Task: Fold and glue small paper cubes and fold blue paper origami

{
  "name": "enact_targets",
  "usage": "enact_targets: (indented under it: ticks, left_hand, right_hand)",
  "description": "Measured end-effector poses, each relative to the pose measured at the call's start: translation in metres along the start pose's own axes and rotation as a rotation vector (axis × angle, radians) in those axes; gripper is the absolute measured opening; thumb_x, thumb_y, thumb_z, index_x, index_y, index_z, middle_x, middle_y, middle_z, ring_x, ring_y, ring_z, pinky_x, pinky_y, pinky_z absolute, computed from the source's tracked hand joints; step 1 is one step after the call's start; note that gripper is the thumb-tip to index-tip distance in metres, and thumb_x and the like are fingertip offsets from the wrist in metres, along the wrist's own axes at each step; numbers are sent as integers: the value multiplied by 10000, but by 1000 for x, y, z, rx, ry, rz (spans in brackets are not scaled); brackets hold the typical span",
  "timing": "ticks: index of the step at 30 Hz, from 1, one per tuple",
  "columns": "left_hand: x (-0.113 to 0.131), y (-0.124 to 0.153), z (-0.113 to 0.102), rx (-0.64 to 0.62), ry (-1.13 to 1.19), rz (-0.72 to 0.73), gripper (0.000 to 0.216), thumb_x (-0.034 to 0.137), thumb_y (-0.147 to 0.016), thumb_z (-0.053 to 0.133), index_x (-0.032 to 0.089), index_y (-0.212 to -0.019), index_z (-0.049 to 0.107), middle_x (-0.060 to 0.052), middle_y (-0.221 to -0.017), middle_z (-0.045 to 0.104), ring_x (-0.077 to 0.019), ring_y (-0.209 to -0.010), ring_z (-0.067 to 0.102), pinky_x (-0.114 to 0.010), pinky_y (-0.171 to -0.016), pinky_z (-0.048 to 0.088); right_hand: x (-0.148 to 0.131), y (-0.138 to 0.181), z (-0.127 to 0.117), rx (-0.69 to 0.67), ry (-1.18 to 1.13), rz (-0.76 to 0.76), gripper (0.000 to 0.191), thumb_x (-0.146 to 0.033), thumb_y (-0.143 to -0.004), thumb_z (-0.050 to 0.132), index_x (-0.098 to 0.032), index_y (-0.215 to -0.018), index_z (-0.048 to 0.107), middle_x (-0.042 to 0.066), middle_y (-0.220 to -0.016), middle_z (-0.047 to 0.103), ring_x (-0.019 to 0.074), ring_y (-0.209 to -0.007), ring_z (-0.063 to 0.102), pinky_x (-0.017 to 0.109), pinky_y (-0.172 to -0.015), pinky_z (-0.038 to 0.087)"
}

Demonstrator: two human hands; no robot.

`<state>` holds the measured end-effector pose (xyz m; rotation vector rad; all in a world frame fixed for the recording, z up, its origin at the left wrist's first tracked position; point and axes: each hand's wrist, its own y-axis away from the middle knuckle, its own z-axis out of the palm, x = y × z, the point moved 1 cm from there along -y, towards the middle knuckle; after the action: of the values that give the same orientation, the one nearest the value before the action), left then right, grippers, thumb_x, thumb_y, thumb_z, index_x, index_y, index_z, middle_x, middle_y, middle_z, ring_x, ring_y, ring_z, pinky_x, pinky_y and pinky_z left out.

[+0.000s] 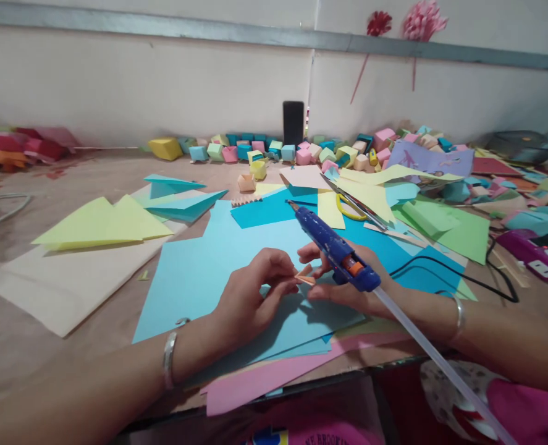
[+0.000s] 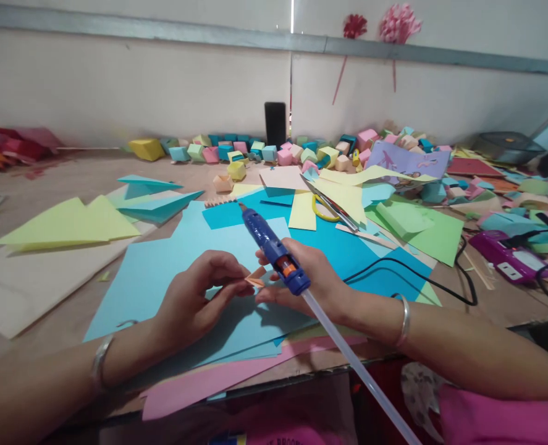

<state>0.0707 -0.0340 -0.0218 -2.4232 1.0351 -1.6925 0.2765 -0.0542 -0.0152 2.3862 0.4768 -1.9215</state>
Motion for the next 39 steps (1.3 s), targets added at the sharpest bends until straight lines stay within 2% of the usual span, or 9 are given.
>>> enact_targets:
  ticks: [3, 7, 12, 20, 25, 30, 32, 35, 39]
  left_hand:
    - [1, 2, 0, -44, -107, 83, 173, 105, -896, 539, 233, -1002, 490, -9, -887, 674, -148, -761, 724, -244, -673, 563]
    - [2, 0, 0, -95, -88, 108, 183, 89, -901, 521, 234, -995, 459, 8, -852, 673, -130, -742, 722, -217, -663, 551]
    - [2, -1, -1, -107, -152, 143, 144, 105, -902, 520, 215, -983, 472, 11, -843, 648, -117, -706, 695, -211, -636, 535]
    - [0, -1, 0, -159, -129, 206, 125, 97, -912, 520, 193, -989, 495, 9, -865, 653, -88, -728, 687, -174, -648, 524]
    - [2, -1, 0, -209, -111, 140, 80, 121, -925, 511, 180, -978, 521, 17, -801, 662, -70, -610, 661, -167, -585, 504]
    - [1, -5, -2, -216, 41, -35, 127, 215, -912, 563, 155, -1024, 564, -16, -844, 672, -87, -584, 655, -196, -560, 516]
    - [-1, -7, -2, -224, 89, -93, 109, 221, -905, 565, 148, -974, 606, -14, -803, 667, -92, -584, 644, -199, -553, 506]
    - [-2, -9, -2, -232, 59, -110, 118, 229, -888, 585, 144, -841, 652, 2, -673, 637, -95, -565, 596, -199, -537, 469]
    - [-1, -11, -3, -225, -13, -83, 131, 226, -871, 596, 144, -797, 667, -5, -670, 649, -101, -584, 569, -210, -554, 442]
  right_hand:
    - [-1, 0, 1, -19, 34, -24, 321, -323, -722, 800, -214, -931, 582, 51, -1045, 696, 194, -864, 699, 332, -756, 570]
    - [0, -1, -1, -42, 57, -68, 257, -276, -745, 781, -222, -914, 596, 23, -980, 697, 195, -880, 688, 332, -787, 541]
    - [1, -2, 0, -40, 129, -89, 188, -211, -749, 756, -218, -849, 597, -5, -863, 671, 153, -774, 645, 281, -701, 510]
    - [2, -3, 2, 7, 209, -142, 146, -184, -740, 738, -203, -715, 595, -27, -716, 626, 108, -626, 577, 237, -594, 464]
    - [0, -1, 2, 27, 210, -75, 228, -200, -713, 770, -205, -647, 552, -34, -675, 628, 111, -601, 569, 244, -569, 457]
    - [4, -3, -2, 44, 101, -55, 285, -252, -750, 756, -206, -663, 488, -15, -732, 653, 122, -642, 586, 259, -595, 476]
    - [8, -4, -4, 33, 70, -64, 292, -258, -758, 755, -207, -672, 481, -17, -738, 652, 119, -644, 587, 259, -604, 481]
    - [11, -5, -5, 5, 58, -73, 250, -239, -771, 748, -205, -709, 508, -4, -817, 680, 132, -714, 637, 269, -665, 511]
    - [10, -4, -4, -53, 43, -129, 182, -191, -756, 762, -207, -788, 584, -9, -880, 685, 147, -782, 671, 278, -721, 527]
